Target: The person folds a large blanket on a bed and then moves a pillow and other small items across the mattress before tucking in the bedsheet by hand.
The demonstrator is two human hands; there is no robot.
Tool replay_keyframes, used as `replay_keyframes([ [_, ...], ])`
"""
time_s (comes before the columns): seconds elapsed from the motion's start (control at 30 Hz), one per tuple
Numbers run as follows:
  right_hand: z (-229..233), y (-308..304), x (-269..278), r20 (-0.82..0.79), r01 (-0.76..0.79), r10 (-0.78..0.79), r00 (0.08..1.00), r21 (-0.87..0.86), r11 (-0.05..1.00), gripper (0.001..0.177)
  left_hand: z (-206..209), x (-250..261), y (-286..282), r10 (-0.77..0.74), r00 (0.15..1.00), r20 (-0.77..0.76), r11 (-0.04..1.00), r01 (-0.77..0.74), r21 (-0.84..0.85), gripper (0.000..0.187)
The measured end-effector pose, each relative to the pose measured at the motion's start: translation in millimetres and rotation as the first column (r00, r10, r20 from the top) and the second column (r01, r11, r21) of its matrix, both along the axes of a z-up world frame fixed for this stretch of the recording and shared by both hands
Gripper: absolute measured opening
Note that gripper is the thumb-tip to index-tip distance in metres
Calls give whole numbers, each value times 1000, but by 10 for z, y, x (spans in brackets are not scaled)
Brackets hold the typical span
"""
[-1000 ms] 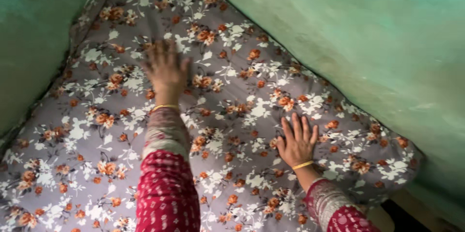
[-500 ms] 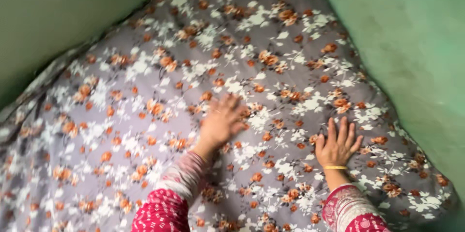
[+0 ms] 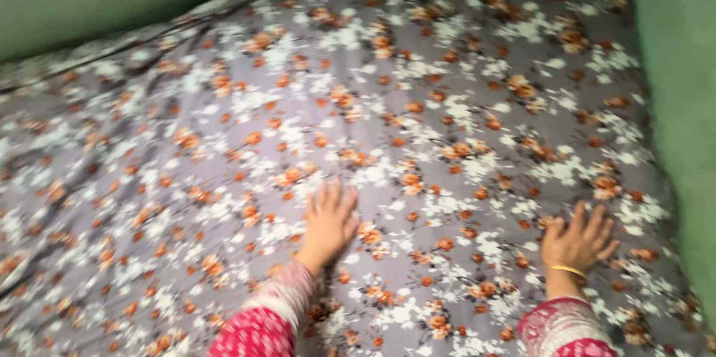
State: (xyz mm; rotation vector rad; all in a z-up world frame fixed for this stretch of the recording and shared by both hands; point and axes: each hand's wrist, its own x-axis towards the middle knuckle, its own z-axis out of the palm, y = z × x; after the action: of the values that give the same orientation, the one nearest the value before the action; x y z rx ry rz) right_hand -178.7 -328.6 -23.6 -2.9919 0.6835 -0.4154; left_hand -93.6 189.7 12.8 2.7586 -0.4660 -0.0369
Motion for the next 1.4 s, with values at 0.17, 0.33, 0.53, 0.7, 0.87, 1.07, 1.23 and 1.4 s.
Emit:
replay_keyframes([
  [0.17,-66,611,454,68,321,-328,942,95,942,57,-15,-502,751,36,995,-98,999,-33,30,73],
  [0.33,-148,2354,1097,110,203,-213,971,101,974,60,-29,112,1744,470,876,-107,871,-440,218,72],
  [0.53,338,5725,1477,75,-640,644,761,248,728,55,-181,375,2615,567,816,-112,822,-569,16,66],
  [0.7,288,5890,1997,196,-678,651,733,277,681,32,-77,717,3288,492,870,33,866,-485,-119,54],
  [0.87,-188,5110,2295,-12,-212,215,977,123,970,73,-26,1618,3777,396,892,218,917,-373,-142,52],
  [1.07,-327,5187,2273,-18,-175,177,984,73,982,70,154,3025,4092,345,905,248,935,-356,-1,63],
  [1.23,-383,5173,2283,-18,-160,162,987,81,984,71,219,3521,4081,342,936,82,934,-348,77,83],
  [1.4,-417,5191,2317,38,-186,185,982,9,983,69,-134,3162,4037,177,957,231,971,-209,118,22],
])
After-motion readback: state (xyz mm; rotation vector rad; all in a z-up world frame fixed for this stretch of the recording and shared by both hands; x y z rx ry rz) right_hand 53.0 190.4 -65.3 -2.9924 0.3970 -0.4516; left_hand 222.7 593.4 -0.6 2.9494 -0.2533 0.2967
